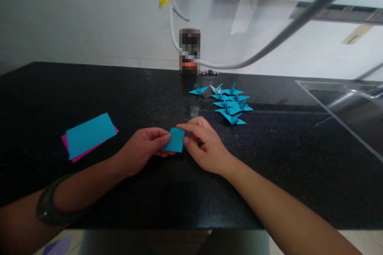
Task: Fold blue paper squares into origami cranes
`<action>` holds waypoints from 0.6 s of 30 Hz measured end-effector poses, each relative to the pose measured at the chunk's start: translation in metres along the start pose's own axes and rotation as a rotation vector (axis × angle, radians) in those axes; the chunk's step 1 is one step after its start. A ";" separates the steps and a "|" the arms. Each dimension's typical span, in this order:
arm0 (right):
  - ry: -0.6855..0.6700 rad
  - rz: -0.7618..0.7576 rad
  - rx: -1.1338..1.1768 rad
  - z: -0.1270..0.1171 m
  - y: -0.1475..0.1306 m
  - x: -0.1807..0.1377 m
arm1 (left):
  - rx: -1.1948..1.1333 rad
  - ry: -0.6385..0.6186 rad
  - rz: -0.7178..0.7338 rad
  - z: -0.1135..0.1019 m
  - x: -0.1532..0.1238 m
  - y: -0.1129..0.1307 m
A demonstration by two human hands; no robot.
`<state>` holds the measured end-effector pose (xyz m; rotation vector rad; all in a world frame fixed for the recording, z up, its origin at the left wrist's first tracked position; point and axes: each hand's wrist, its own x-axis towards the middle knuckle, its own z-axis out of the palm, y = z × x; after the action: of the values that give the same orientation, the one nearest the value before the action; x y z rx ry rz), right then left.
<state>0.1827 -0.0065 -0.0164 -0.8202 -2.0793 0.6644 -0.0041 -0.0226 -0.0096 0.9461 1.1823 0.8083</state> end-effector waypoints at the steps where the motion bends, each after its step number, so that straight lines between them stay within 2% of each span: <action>1: -0.008 -0.065 -0.031 -0.002 0.000 0.000 | -0.028 0.026 0.002 -0.001 0.001 0.000; 4: -0.038 -0.187 -0.134 -0.006 0.004 -0.002 | -0.069 0.054 0.001 -0.002 0.002 -0.001; 9: -0.075 -0.233 -0.247 -0.004 0.011 -0.004 | -0.089 0.033 -0.011 -0.001 0.001 -0.001; 14: -0.048 -0.202 -0.230 -0.001 0.008 -0.001 | -0.106 -0.038 0.010 -0.002 0.001 -0.002; 18: 0.044 -0.071 -0.184 0.002 0.003 0.000 | -0.108 -0.105 0.044 -0.002 0.002 -0.003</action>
<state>0.1817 -0.0045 -0.0196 -0.8506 -2.1409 0.4179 -0.0061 -0.0222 -0.0137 0.9172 1.0206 0.8396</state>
